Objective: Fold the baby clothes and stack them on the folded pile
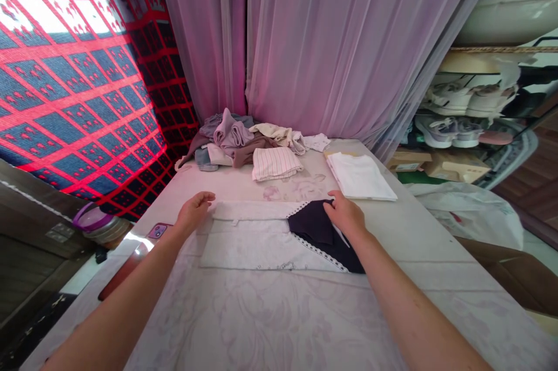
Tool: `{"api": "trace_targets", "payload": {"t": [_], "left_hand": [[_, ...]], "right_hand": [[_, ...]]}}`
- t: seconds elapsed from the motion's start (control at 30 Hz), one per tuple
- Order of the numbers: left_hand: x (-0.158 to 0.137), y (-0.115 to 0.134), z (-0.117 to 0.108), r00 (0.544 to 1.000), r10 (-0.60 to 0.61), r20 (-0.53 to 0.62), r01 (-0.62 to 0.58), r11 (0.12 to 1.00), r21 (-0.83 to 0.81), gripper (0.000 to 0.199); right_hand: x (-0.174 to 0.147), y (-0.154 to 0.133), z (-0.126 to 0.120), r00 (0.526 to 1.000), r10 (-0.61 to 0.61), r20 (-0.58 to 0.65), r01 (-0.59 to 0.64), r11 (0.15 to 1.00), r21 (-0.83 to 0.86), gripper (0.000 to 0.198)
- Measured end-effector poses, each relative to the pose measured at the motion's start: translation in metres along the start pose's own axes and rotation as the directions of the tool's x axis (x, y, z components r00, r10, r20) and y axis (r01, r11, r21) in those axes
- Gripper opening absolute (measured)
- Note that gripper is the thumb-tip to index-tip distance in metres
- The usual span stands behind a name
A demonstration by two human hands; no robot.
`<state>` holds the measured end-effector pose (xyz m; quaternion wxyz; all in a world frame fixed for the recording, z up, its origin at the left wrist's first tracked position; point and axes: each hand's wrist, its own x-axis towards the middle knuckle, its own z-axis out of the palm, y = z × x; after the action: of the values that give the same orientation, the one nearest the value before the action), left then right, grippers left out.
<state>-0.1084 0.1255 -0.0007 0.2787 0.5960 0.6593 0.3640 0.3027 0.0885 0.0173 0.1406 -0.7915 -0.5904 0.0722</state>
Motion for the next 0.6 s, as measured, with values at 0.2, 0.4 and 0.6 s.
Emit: {"api": "trace_targets", "payload": {"t": [0.2,0.4,0.6], "left_hand": [[-0.008,0.002,0.011,0.997,0.014,0.070,-0.021,0.995,0.097,0.033],[-0.016,0.013,0.009,0.993,0.040,0.115,-0.080,0.922,0.379,0.032],[-0.019,0.027,0.012,0.979,0.071,0.194,-0.161,0.848,0.505,0.038]], "right_hand": [[0.005,0.003,-0.002,0.999,0.023,0.022,-0.022,0.999,-0.037,0.038],[0.003,0.000,0.001,0.999,0.043,0.021,-0.043,0.998,0.045,0.038],[0.003,-0.004,0.005,1.000,0.013,-0.004,-0.014,1.000,-0.028,0.040]]}}
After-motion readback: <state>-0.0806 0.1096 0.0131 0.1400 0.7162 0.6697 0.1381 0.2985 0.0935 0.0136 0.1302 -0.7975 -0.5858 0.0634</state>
